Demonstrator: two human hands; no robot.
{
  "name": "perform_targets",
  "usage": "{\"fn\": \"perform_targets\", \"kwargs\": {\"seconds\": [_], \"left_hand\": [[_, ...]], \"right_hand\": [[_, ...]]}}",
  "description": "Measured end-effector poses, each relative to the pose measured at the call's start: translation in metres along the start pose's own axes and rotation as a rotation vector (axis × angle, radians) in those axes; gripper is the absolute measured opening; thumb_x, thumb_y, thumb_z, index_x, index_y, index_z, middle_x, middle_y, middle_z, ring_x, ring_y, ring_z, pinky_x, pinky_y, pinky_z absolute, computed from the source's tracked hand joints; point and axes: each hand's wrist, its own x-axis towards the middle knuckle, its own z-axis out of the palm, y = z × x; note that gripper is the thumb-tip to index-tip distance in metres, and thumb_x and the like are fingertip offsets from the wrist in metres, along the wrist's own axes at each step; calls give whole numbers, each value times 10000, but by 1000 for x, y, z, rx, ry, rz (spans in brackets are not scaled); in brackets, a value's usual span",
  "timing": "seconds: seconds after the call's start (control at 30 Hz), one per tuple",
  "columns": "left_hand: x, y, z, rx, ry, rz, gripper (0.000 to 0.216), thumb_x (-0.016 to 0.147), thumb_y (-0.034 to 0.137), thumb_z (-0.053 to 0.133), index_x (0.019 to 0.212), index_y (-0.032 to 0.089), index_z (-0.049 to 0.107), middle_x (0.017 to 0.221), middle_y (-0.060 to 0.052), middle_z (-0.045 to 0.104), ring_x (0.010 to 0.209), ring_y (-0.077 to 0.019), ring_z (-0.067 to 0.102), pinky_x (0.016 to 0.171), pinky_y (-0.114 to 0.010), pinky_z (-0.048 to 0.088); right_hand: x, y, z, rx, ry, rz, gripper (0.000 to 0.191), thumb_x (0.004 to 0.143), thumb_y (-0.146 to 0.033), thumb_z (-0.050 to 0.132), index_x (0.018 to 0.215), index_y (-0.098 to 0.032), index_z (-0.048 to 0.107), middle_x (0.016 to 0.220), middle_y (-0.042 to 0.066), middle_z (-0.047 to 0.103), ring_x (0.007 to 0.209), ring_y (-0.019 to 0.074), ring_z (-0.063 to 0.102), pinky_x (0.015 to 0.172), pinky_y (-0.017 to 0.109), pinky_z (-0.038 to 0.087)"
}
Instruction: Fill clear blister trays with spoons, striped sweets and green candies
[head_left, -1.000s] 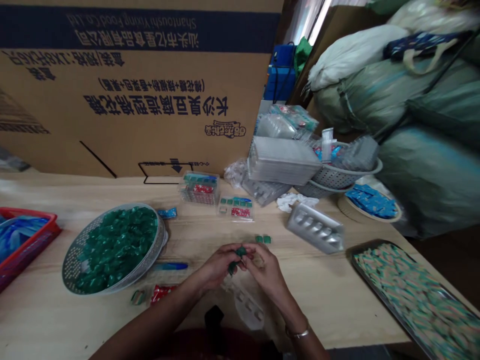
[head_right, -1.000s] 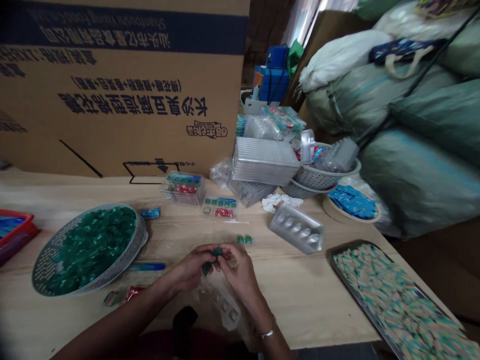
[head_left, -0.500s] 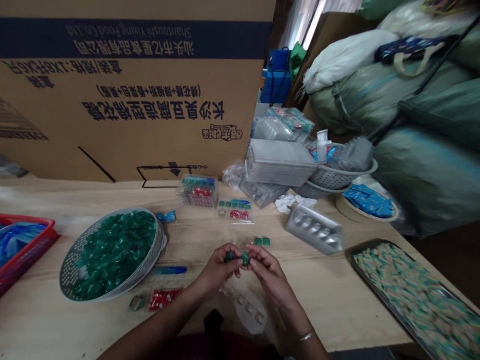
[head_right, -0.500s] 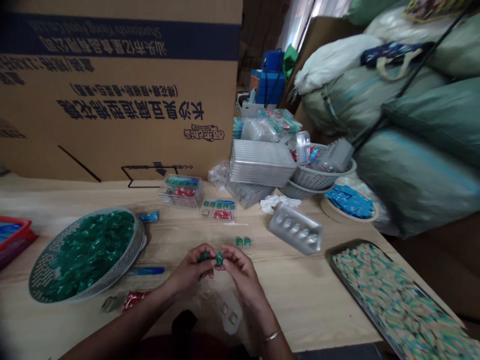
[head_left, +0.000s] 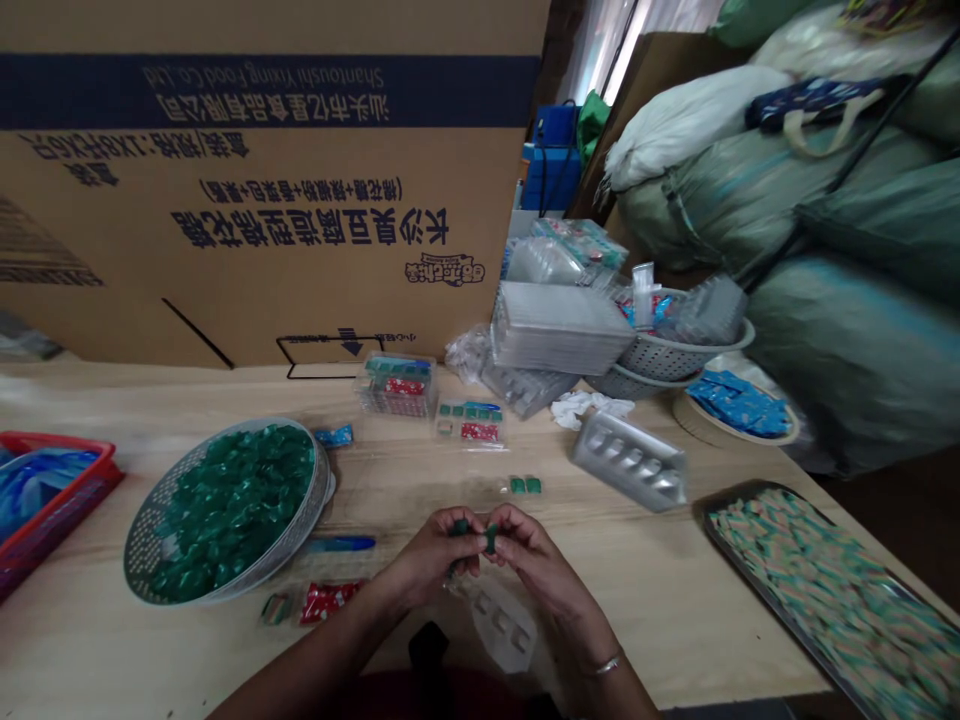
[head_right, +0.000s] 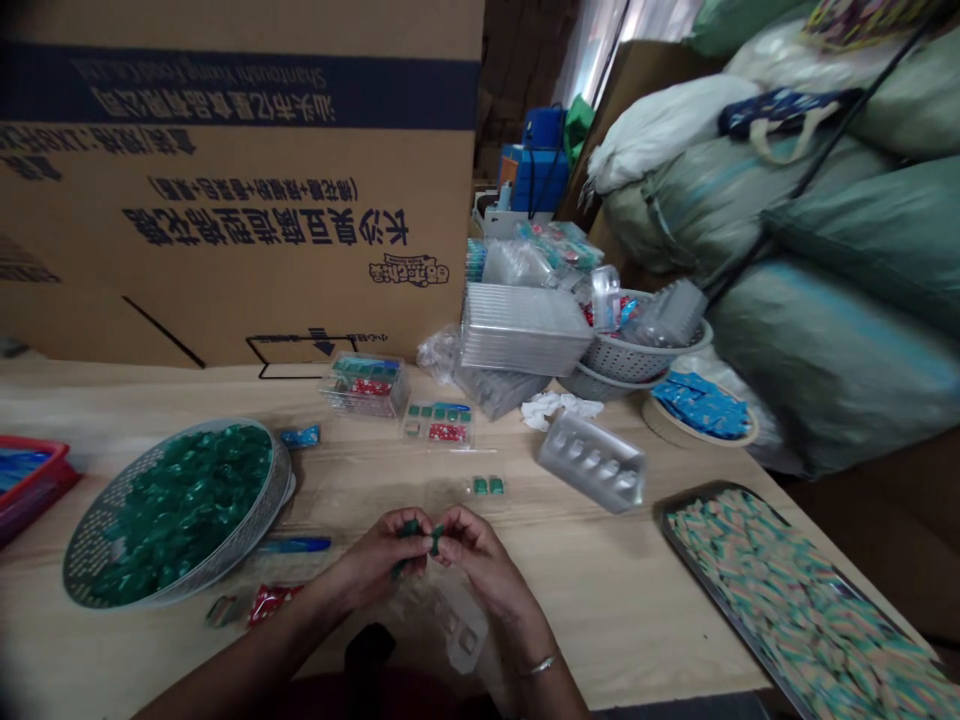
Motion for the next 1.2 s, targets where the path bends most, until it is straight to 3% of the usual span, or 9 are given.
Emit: {"fn": "perform_targets", "kwargs": {"seconds": [0.13, 0.23, 0.33, 0.57, 0.77, 0.9, 1.03, 1.2], "left_hand": [[-4, 3, -1, 36, -59, -7, 327, 543, 357, 798, 663, 154, 571, 548, 33, 555, 441, -59, 405, 460, -209, 259], [-7, 6, -1, 36, -44, -2, 329, 522, 353, 807, 648, 155, 576, 502, 48, 516, 444, -62, 391, 475, -212, 261], [-7, 5, -1, -12, 13, 28, 312, 513, 327, 814, 633, 153, 584, 473, 55, 488, 444, -64, 386, 476, -214, 250], [-5, 1, 3, -175, 104, 182, 256, 506, 236, 824, 569, 143, 594, 583, 24, 564, 494, -60, 425, 486, -212, 261], [-5, 1, 7, -203, 118, 160, 265, 499, 238, 825, 567, 150, 584, 546, 31, 570, 462, -63, 443, 464, -207, 259], [-1, 0, 7, -202, 201, 147, 280, 478, 247, 822, 569, 154, 574, 515, 47, 564, 423, -56, 438, 448, -202, 254], [2, -1, 6, -177, 250, 160, 293, 465, 258, 818, 570, 158, 563, 474, 57, 545, 411, -53, 418, 444, -196, 256], [2, -2, 4, -123, 221, 147, 292, 502, 289, 799, 697, 163, 622, 500, 63, 539, 420, -60, 422, 441, -201, 277]], "right_hand": [[-2, 0, -1, 10, -17, -7, 370, 673, -507, 736, 690, -195, 536, 670, -26, 506, 633, 136, 498, 619, 253, 421], [-1, 0, -1, -12, 4, 26, 389, 666, -513, 738, 670, -191, 520, 610, -38, 482, 545, 110, 450, 541, 230, 389], [3, 2, -1, -23, 86, 30, 404, 648, -521, 745, 681, -196, 506, 558, -64, 441, 459, 81, 381, 470, 212, 340], [8, 10, 9, -10, 269, -46, 394, 634, -488, 761, 664, -184, 514, 580, -49, 494, 474, 80, 431, 478, 205, 352], [6, 17, 14, -10, 347, -99, 375, 659, -498, 739, 688, -186, 531, 578, -40, 506, 484, 93, 454, 478, 211, 383], [-2, 15, 15, -318, 478, -289, 257, 814, -445, 605, 835, -189, 608, 722, 24, 585, 634, 145, 546, 574, 245, 468], [-9, 7, 17, -739, 373, -507, 156, 847, -279, 571, 962, -215, 654, 886, 56, 611, 779, 170, 589, 687, 267, 501], [-7, 7, 8, -744, 308, -424, 125, 840, -264, 576, 905, -206, 664, 845, 43, 633, 759, 169, 615, 662, 259, 511]]}}
